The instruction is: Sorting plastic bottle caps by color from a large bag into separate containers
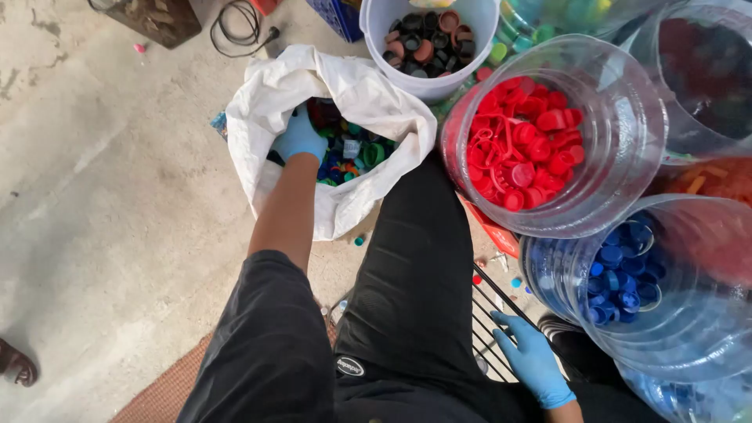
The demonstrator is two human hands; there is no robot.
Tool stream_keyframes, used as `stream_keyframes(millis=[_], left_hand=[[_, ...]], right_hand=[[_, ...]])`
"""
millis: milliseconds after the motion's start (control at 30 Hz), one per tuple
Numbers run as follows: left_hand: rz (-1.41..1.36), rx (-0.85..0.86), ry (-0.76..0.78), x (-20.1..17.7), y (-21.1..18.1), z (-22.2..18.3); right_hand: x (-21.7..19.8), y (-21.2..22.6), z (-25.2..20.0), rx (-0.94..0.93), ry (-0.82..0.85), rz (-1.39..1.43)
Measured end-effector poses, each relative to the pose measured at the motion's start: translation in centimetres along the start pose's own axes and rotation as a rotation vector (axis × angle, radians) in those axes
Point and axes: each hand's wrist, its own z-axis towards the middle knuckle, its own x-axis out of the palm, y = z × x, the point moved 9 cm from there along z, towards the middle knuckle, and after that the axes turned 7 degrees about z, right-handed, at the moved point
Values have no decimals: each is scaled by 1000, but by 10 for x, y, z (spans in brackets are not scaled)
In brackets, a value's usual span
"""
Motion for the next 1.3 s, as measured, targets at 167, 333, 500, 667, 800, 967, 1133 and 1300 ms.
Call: stream_keyframes(millis=[167,333,500,667,800,967,1133,1300], left_hand=[[-81,61,-16,21,-3,31],[-73,76,126,31,-30,46],[-56,44,263,36,-40,53],[-44,45,360,46,-42,66],[-34,54,425,46,-40,68],[4,105,477,48,-40,48],[36,138,512,58,-35,4],[-92,304,226,76,-42,-32]], right_hand=[[0,3,8,87,-1,-28],[-1,-2,15,135,-12,36],[-2,-12,37,176,-94,138],[1,-16,45,187,-85,71],[-2,-13,48,191,-69,55],[-3,-14,49,154,-81,83],[-6,-14,45,135,-92,80],[-9,-9,37,112,-92,113]])
